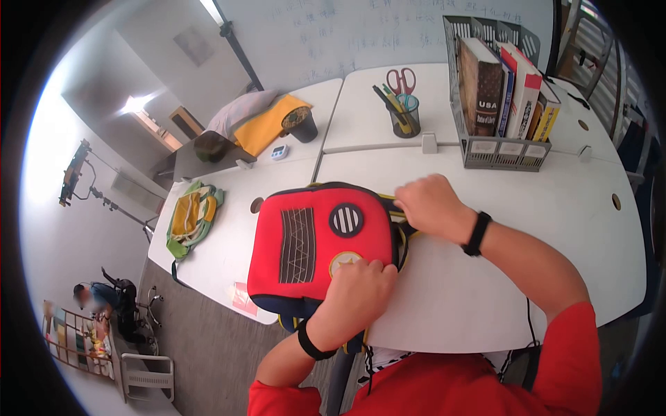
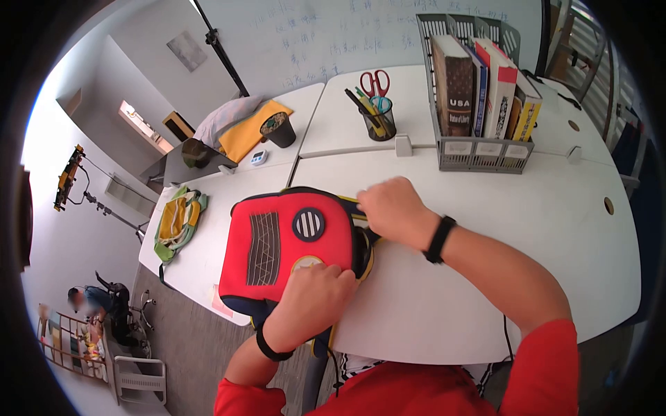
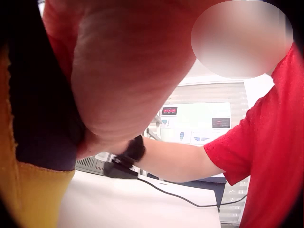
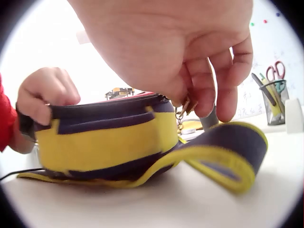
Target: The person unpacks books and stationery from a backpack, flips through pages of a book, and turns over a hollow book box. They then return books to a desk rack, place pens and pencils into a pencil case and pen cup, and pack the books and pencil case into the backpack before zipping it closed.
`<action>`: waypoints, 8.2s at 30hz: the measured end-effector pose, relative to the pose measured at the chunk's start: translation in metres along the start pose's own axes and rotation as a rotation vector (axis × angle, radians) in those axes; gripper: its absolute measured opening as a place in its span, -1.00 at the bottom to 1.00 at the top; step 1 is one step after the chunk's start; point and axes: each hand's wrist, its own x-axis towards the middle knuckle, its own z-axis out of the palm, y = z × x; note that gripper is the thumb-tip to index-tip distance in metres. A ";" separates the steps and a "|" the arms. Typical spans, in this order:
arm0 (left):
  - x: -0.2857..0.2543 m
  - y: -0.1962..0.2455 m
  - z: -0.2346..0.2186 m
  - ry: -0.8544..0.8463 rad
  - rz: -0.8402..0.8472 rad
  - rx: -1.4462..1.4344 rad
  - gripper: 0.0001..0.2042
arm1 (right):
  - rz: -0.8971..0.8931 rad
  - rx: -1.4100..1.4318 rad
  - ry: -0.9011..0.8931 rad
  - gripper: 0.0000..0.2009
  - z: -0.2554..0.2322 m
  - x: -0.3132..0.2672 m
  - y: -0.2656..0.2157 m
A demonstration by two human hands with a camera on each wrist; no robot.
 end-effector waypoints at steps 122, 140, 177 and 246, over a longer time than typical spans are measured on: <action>0.149 -0.161 -0.236 0.740 -0.203 -0.253 -0.66 | 0.982 1.891 -0.131 0.13 -0.059 -0.059 0.070; 0.022 -0.186 -0.225 0.941 -0.042 -1.105 -0.59 | 0.875 1.095 -0.418 -0.67 0.004 0.009 0.084; 0.092 -0.150 -0.167 0.587 -0.282 -0.338 -0.68 | 0.327 0.457 0.333 -0.81 -0.108 0.006 -0.008; 0.102 -0.174 -0.257 0.675 -0.367 -1.550 -0.83 | 0.109 1.265 0.377 -0.64 -0.279 0.104 -0.007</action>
